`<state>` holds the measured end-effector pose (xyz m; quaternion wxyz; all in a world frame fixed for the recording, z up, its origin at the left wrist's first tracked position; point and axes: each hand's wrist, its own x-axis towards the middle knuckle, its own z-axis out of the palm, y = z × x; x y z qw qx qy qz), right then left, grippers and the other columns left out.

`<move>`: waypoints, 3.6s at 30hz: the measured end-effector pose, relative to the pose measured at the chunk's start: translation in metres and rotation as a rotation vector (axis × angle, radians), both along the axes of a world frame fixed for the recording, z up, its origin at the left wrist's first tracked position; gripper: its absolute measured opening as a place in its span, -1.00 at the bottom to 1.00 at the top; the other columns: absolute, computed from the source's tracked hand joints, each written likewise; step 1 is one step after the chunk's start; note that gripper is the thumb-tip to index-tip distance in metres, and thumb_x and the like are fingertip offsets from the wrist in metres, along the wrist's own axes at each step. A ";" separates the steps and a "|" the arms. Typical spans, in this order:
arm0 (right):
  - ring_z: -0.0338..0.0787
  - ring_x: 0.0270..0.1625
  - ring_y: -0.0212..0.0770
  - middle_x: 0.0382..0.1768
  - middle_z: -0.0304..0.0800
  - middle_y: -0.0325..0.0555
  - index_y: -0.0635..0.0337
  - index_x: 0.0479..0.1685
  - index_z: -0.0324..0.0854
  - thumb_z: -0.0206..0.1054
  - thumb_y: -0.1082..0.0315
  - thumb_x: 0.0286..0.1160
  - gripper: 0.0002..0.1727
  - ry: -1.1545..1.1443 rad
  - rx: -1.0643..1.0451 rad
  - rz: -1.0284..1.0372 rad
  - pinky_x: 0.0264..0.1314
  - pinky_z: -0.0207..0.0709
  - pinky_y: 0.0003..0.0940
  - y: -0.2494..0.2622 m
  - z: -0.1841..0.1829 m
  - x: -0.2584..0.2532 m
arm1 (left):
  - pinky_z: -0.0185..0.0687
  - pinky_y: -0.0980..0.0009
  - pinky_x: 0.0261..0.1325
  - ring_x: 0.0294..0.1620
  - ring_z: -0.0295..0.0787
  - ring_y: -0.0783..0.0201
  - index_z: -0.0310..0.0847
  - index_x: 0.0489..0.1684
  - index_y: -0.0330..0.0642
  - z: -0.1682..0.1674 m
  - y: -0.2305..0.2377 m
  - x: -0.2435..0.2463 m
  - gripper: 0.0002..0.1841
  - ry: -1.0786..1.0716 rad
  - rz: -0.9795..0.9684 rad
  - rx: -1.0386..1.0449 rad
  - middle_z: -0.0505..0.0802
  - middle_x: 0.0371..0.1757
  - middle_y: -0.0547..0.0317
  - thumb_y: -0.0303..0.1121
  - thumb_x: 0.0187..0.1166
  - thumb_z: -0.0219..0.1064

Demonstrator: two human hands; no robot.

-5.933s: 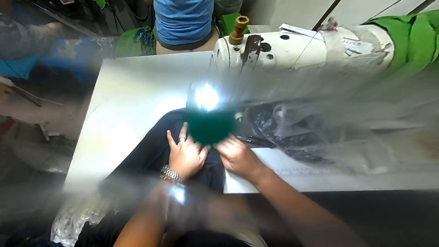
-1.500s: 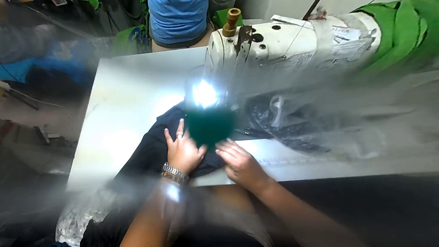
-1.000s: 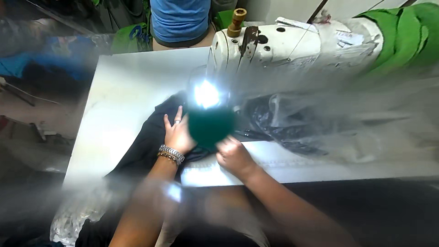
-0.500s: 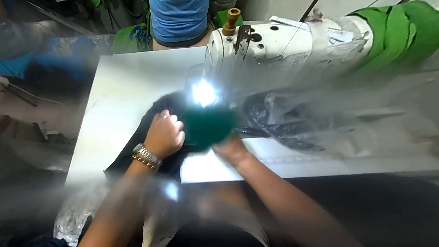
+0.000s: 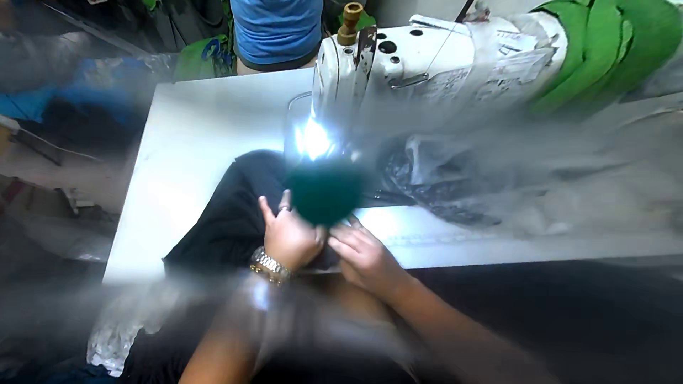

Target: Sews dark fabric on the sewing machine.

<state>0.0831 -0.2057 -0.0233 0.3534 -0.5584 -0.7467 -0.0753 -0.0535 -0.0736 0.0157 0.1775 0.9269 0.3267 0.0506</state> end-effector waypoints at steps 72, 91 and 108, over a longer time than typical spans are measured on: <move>0.78 0.41 0.12 0.24 0.85 0.14 0.33 0.01 0.83 0.17 0.48 0.37 -0.65 0.014 -0.147 -0.059 0.62 0.44 0.16 -0.002 -0.006 0.009 | -0.34 -0.45 0.79 0.90 0.09 0.13 0.47 0.71 0.33 -0.023 0.017 -0.013 -0.44 0.020 -0.051 0.153 0.48 0.77 0.47 0.05 0.79 -0.17; 0.86 0.27 0.21 0.03 0.91 0.24 0.46 -0.22 0.81 0.25 0.56 0.31 -0.77 0.018 -0.082 -0.189 0.49 0.57 0.11 0.051 0.004 0.011 | -0.42 -0.49 0.77 0.94 -0.08 0.12 0.32 0.80 0.34 -0.017 0.068 0.014 -0.44 0.115 -0.014 0.084 0.37 0.83 0.51 0.02 0.78 -0.06; 0.84 0.26 0.26 0.03 0.91 0.21 0.39 -0.11 0.84 0.36 0.54 0.20 -0.73 0.067 -0.086 -0.116 0.51 0.46 0.33 0.052 0.012 0.009 | 0.34 -0.04 0.66 -0.20 0.80 0.25 0.70 -0.65 -0.09 0.032 0.020 -0.029 -0.63 -0.410 -0.604 0.117 0.77 -0.51 0.26 -0.18 0.62 0.27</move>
